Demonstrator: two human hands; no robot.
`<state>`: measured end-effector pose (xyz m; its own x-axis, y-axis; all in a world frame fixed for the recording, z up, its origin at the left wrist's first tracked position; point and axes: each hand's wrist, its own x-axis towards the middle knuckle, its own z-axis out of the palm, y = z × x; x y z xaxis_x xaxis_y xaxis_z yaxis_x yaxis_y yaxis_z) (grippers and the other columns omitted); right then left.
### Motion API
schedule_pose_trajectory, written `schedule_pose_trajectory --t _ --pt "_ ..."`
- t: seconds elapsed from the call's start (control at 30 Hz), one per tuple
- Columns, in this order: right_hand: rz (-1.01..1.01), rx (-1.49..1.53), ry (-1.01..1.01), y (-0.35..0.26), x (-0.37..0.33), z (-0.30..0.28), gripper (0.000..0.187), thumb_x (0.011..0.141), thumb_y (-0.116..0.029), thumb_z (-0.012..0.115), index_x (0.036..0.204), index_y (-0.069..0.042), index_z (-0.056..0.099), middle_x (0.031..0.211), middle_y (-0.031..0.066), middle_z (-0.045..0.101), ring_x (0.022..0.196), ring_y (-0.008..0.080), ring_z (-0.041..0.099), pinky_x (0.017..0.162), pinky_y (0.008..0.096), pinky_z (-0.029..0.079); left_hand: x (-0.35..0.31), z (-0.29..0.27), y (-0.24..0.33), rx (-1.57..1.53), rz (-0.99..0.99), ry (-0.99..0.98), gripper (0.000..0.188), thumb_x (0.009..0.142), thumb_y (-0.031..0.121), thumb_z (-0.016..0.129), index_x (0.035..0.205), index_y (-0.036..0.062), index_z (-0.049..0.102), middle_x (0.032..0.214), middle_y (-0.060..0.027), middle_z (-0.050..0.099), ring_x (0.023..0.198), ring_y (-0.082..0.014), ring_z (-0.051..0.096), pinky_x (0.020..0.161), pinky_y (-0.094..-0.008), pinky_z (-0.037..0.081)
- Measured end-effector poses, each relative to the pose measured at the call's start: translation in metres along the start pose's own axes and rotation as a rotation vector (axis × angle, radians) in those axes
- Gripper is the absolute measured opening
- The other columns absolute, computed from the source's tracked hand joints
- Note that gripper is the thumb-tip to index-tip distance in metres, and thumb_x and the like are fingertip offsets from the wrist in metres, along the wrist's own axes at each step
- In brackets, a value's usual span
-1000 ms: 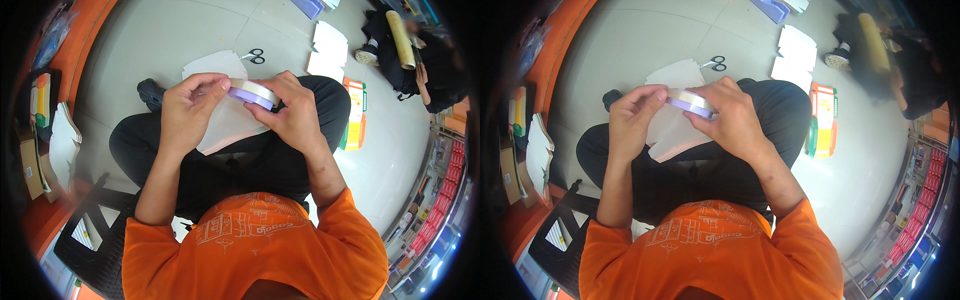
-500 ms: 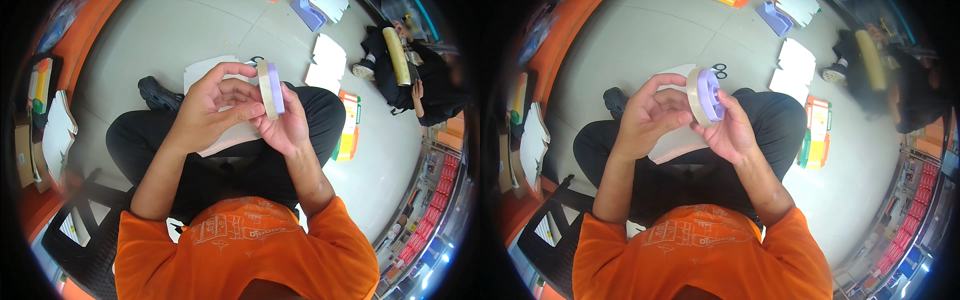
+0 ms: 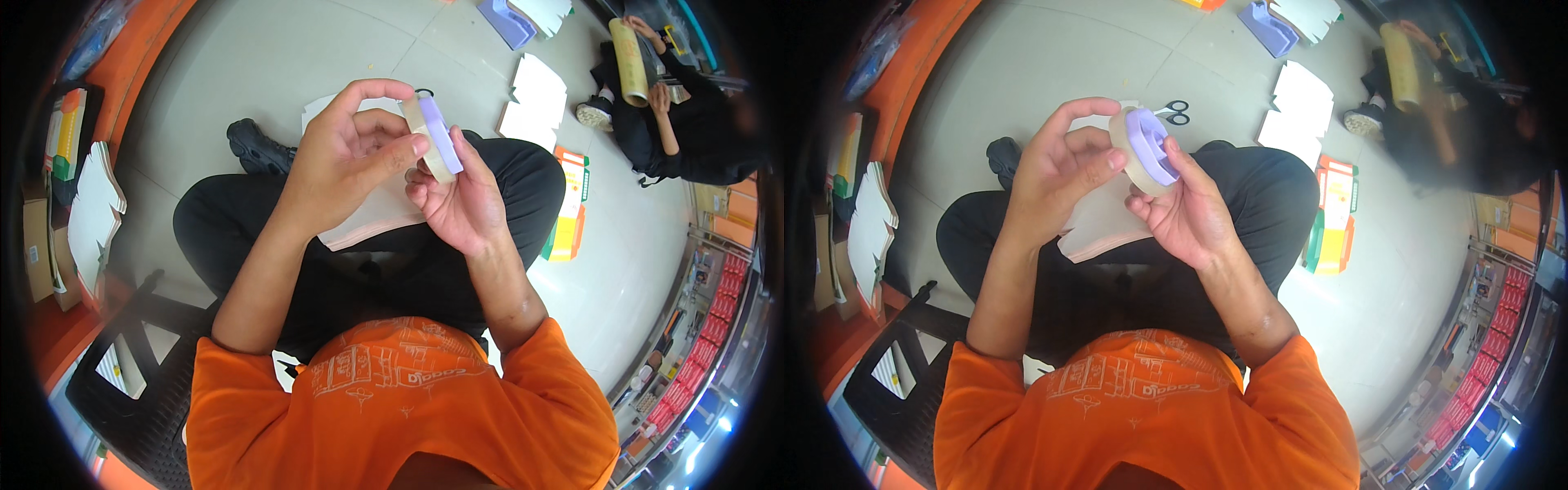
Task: The person sits on the floor and assembles white paper boxes by applying clear tape to the edges and folding the flaps. They use scissors to cut the tape and handle multiple box pieces, stacking them as they are completed.
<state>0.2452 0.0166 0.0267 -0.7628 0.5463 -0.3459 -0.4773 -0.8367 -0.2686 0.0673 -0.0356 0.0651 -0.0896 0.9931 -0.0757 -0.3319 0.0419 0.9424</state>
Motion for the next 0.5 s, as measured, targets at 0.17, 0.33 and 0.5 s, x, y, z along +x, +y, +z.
schedule_pose_trajectory --t 0.17,0.33,0.5 --pt "-0.006 -0.013 0.105 0.003 -0.005 0.016 0.038 0.106 -0.037 0.043 0.122 -0.004 0.055 0.103 0.0099 0.067 0.079 0.0181 0.062 0.074 0.0322 0.056 0.006 -0.008 -0.003 -0.057 -0.119 0.082 0.038 0.091 0.017 0.072 0.121 0.0006 0.057 0.093 -0.0097 0.071 0.09 -0.0122 0.065 0.082 -0.0277 0.05" --pt "-0.002 0.003 0.094 0.004 -0.005 0.014 0.04 0.106 -0.036 0.043 0.125 -0.003 0.054 0.105 0.0114 0.067 0.081 0.0198 0.064 0.077 0.0334 0.058 0.007 -0.008 -0.009 -0.136 -0.136 0.114 0.038 0.091 0.019 0.072 0.121 0.0003 0.058 0.095 -0.0103 0.071 0.091 -0.0128 0.064 0.083 -0.029 0.049" --pt "0.003 -0.013 0.023 0.001 -0.006 0.011 0.037 0.102 -0.038 0.052 0.122 -0.007 0.056 0.105 0.0068 0.069 0.086 0.017 0.067 0.079 0.0337 0.059 -0.002 -0.004 -0.006 -0.05 0.017 0.015 0.048 0.087 0.008 0.075 0.128 -0.0004 0.051 0.099 -0.0109 0.069 0.092 -0.0152 0.064 0.085 -0.0306 0.05"
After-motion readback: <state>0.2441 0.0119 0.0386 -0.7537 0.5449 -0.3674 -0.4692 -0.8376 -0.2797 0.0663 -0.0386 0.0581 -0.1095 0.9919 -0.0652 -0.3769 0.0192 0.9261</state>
